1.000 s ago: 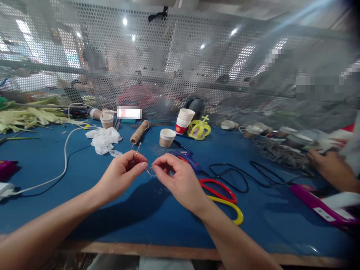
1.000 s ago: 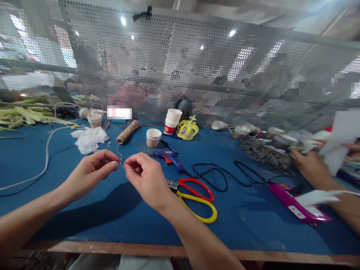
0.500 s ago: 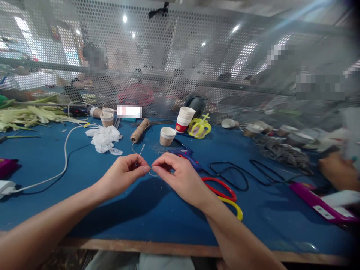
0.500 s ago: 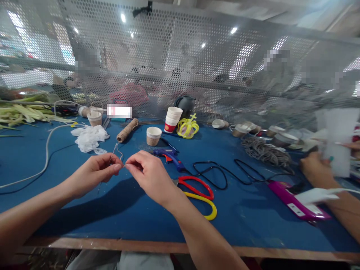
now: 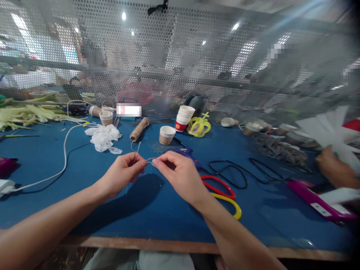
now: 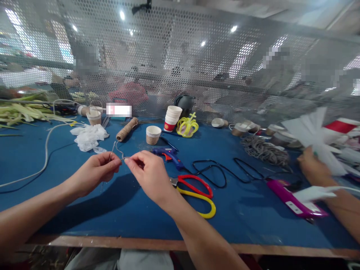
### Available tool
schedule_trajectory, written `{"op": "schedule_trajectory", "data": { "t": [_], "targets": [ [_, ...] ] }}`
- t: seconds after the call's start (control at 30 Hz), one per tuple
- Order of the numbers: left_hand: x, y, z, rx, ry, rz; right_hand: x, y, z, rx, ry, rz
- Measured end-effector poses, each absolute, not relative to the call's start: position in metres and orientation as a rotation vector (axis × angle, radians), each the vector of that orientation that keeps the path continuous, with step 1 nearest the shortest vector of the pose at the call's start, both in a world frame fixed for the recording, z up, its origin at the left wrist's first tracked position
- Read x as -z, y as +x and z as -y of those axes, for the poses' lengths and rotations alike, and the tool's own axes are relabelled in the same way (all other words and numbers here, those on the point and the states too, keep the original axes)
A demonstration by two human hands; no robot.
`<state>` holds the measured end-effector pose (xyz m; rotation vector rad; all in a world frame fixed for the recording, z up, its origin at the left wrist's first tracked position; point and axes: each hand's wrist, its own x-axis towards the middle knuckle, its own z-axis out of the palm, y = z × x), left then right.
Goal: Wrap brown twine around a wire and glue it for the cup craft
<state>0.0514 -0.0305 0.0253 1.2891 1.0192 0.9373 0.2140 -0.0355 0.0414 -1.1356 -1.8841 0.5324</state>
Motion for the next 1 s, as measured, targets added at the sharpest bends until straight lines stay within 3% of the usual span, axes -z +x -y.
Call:
{"op": "schedule_trajectory", "data": {
  "t": [0.23,0.43,1.0],
  "targets": [
    [-0.018,0.056,0.033,-0.938,1.391,-1.059,-0.028,0.202,0.034,-1.109,-1.198,1.602],
    [-0.026,0.058,0.039,-0.94,1.369,-0.988,-0.032,0.207,0.028,-1.11,-1.143,1.455],
    [-0.017,0.059,0.041,-0.892,1.285,-0.888,-0.033,0.206,0.027,-1.517,-1.014,1.19]
  ]
}}
